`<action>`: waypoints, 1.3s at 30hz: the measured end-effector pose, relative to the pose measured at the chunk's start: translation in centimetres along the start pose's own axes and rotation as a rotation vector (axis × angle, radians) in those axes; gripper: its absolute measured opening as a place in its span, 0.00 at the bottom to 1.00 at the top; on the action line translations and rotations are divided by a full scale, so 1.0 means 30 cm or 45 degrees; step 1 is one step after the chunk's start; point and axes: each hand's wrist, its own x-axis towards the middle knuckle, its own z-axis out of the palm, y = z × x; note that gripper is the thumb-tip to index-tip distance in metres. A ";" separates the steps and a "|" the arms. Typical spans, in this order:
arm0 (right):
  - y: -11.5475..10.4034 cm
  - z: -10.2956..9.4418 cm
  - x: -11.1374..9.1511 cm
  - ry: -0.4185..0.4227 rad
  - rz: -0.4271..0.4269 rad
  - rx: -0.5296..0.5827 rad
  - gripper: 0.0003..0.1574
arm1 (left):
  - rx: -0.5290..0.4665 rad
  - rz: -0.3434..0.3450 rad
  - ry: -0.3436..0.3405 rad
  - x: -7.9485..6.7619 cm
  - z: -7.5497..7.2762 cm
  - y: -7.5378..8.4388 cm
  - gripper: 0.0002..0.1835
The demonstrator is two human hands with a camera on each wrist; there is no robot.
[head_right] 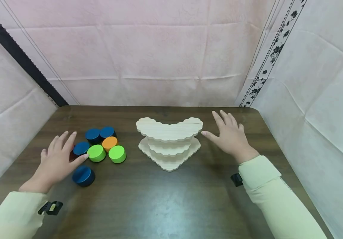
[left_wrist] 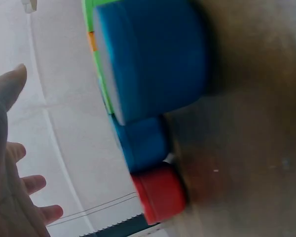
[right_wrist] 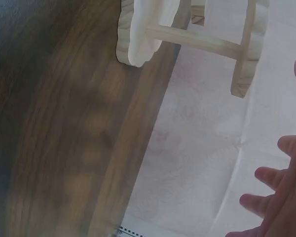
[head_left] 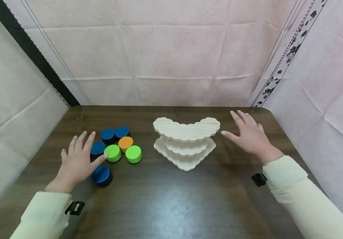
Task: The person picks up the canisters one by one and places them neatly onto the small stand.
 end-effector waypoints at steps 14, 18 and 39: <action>-0.036 0.078 0.051 -0.008 -0.063 0.131 0.59 | -0.117 0.003 0.071 -0.096 0.041 -0.023 0.48; -0.037 0.096 0.059 -0.038 -0.059 0.194 0.58 | -0.140 -0.032 0.040 -0.112 0.043 -0.019 0.49; -0.007 0.162 0.093 -0.096 -0.054 0.530 0.52 | -0.407 -0.143 -0.215 -0.134 0.093 -0.026 0.46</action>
